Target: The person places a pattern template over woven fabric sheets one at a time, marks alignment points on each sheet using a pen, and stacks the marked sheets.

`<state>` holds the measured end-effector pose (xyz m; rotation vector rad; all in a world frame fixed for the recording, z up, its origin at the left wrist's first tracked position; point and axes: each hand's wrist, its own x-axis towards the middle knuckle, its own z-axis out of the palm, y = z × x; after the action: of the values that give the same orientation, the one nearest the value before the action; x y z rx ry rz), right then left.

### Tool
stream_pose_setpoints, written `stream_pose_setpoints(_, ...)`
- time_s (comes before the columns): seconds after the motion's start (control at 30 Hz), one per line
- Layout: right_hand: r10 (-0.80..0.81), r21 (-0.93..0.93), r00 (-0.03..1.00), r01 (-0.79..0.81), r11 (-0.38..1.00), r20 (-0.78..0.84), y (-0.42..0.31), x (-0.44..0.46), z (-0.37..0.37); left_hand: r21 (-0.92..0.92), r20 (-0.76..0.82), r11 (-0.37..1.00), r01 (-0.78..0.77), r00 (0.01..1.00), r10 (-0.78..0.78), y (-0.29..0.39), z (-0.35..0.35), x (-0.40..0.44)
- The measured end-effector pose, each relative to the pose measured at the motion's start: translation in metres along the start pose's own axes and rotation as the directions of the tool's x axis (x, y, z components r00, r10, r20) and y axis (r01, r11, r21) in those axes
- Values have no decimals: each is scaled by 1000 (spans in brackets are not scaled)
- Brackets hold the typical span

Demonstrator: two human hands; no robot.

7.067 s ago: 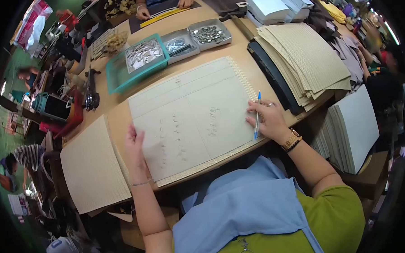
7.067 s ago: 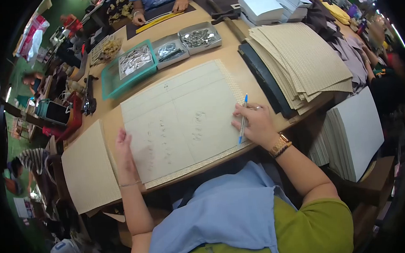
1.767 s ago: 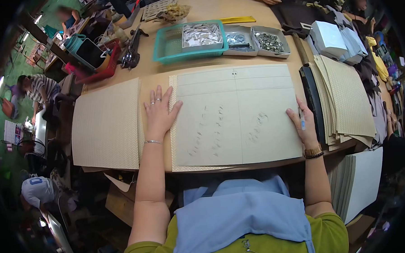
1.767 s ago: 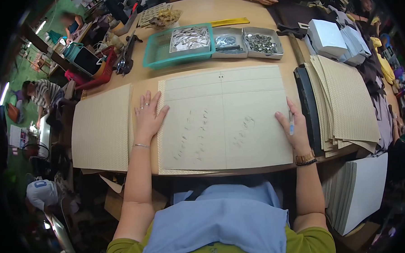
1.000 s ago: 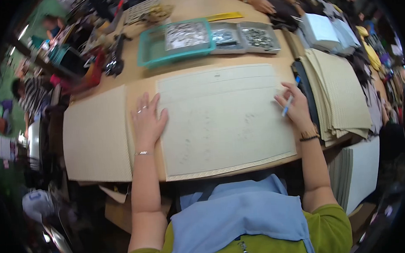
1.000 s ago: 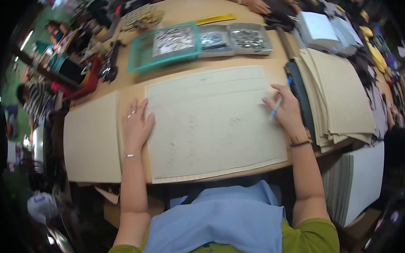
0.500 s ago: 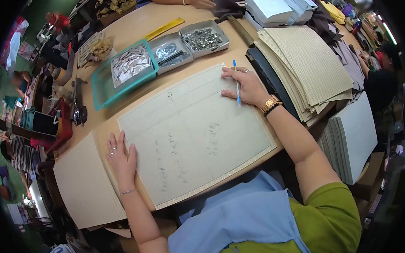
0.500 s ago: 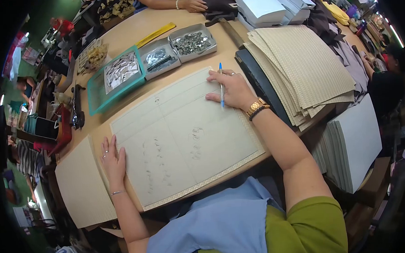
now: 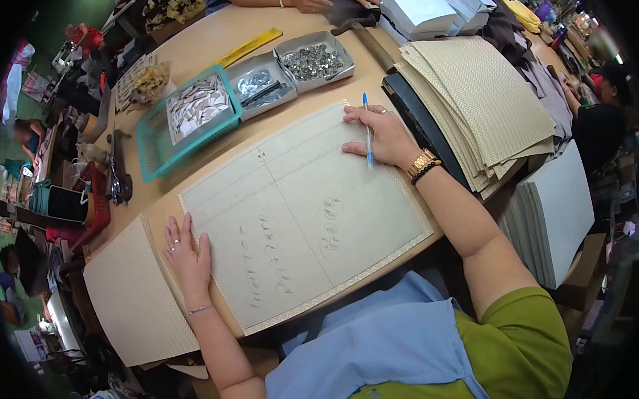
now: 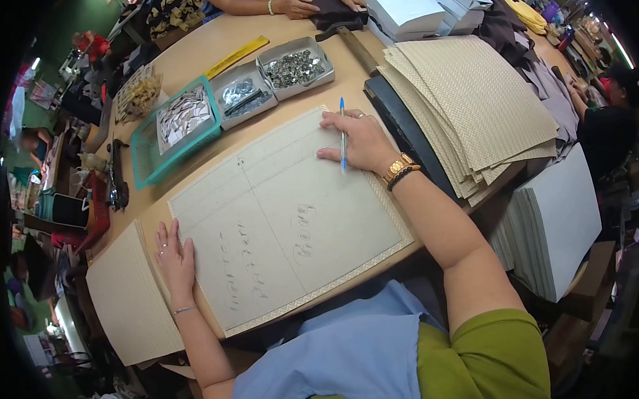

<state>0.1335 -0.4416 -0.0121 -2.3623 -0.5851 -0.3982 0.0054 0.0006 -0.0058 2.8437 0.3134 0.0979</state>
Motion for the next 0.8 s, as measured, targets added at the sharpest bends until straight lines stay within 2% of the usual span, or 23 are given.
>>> stream_pose_setpoints(0.17,93,58,993,-97,994,67,-6,2,-4,14,-22,999,-29,999,30,-3,1,-1)
stream_pose_setpoints(0.33,52,-25,996,-50,998,76,4,3,3,10,-59,998,-62,996,63,-10,7,1)
stream_pose_setpoints(0.4,104,-38,989,-100,994,110,-3,5,0,21,-69,998,-51,996,53,-7,7,0)
stream_pose_setpoints(0.5,50,-7,993,-49,999,103,-1,5,2,-5,-94,999,-45,995,45,-7,8,-1)
stream_pose_setpoints(0.6,84,61,992,-90,994,97,-2,4,5,-15,-94,999,-42,995,40,-7,8,-2)
stream_pose_setpoints(0.8,75,59,991,-82,995,108,-1,4,6,-9,-111,998,-60,992,59,-8,9,-2)
